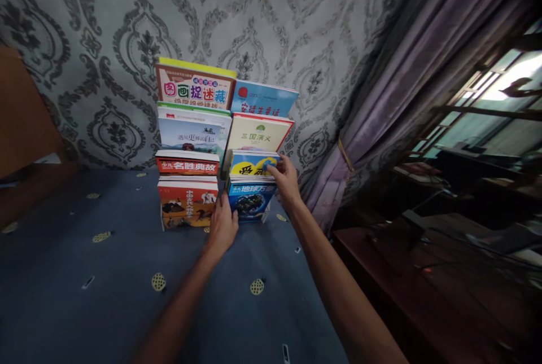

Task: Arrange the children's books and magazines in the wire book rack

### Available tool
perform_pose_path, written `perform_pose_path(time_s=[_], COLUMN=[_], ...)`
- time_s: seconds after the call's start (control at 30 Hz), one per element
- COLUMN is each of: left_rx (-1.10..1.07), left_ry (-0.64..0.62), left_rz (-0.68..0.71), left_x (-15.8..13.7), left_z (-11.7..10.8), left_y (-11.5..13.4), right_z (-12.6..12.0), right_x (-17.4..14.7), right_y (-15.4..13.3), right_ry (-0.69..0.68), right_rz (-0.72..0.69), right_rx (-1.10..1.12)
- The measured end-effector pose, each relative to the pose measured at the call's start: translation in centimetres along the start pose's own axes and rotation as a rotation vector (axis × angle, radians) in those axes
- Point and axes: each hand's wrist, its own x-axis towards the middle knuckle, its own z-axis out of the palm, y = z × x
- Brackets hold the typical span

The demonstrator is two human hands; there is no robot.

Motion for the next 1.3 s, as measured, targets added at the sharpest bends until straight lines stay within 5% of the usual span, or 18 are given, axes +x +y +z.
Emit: perform_pose_path(time_s=[0.53, 0.9, 1.07, 1.17, 1.3], left_rx=[-0.032, -0.123, -0.207, -0.208, -0.225], left_ry=[-0.040, -0.003, -0.044, -0.035, -0.039], left_rz=[0.060, 0.240, 0.233, 0.231, 0.155], left_x=[-0.7, -0.6, -1.2, -2.0, -2.4], left_z=[-0.3, -7.3, -8.5, -7.4, -5.0], left_y=[0.4, 1.5, 0.8, 0.5, -1.0], right_z=[0.9, 0.3, -0.3, 0.2, 0.9], right_x=[-1.3, -2.9, -6.0, -6.6, -6.4], right_y=[-0.6, 0.4, 0.3, -0.6, -0.9], right_ry=[-0.028, 0.116, 0.213, 0.080, -0.070], right_rz=[-0.006, -0.014, -0.292, -0.474, -0.534], right_rx=[0.022, -0.023, -0.425, -0.619, -0.722])
